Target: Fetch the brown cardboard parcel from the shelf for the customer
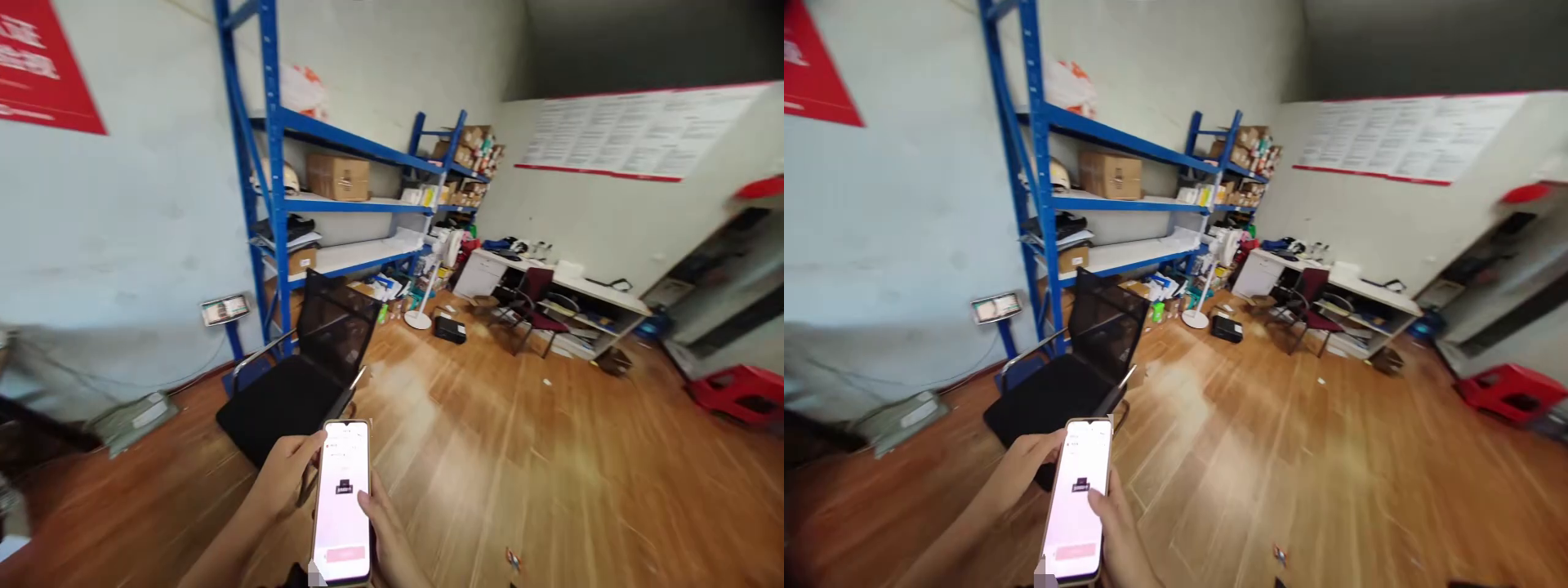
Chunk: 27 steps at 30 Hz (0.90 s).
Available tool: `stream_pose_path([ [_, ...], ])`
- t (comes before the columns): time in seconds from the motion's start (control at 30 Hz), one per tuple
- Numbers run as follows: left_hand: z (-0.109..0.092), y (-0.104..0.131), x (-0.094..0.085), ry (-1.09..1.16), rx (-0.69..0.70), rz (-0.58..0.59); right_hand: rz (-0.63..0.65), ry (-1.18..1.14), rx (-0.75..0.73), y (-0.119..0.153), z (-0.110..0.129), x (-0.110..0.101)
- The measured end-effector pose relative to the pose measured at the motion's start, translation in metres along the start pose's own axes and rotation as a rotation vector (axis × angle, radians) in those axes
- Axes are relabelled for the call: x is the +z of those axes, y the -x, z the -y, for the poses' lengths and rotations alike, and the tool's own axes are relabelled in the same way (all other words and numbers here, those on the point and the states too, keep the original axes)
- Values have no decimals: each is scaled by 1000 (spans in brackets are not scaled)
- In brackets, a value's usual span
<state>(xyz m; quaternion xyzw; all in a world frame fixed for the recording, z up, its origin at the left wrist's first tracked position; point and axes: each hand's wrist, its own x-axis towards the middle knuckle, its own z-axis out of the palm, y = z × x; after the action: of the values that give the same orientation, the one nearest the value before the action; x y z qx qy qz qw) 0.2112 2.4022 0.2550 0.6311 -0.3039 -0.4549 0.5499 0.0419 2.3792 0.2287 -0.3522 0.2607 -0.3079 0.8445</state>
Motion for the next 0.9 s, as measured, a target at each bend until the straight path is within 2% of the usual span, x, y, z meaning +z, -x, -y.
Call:
stream_pose_path([
  [0.1,-3,-31,73,-102,-31,88,-85,21,-43,8,36,-53],
  [0.17,-5,-48,114,-134,-66,156,-180,-28,-71,13,53,-82],
  [0.23,-9,-63,148,-177,-79,248,-284,-91,-110,14,63,-107],
  [0.33,-13,-86,187,-309,-44,320,-369,-148,-159,9,72,-137],
  [0.4,-15,-101,207,-278,-35,390,-418,-148,-197,2,80,-154],
  [0.47,-16,-115,226,-147,-53,472,-487,-129,-239,-6,92,-166],
  [0.6,-12,-148,256,1,-105,484,-501,-144,-275,-35,121,-185],
  [0.73,-10,-195,279,-78,-68,575,-522,-179,-327,-84,142,-203],
  [0.9,-25,-264,298,-78,-10,500,-568,-174,-340,-154,167,-221],
])
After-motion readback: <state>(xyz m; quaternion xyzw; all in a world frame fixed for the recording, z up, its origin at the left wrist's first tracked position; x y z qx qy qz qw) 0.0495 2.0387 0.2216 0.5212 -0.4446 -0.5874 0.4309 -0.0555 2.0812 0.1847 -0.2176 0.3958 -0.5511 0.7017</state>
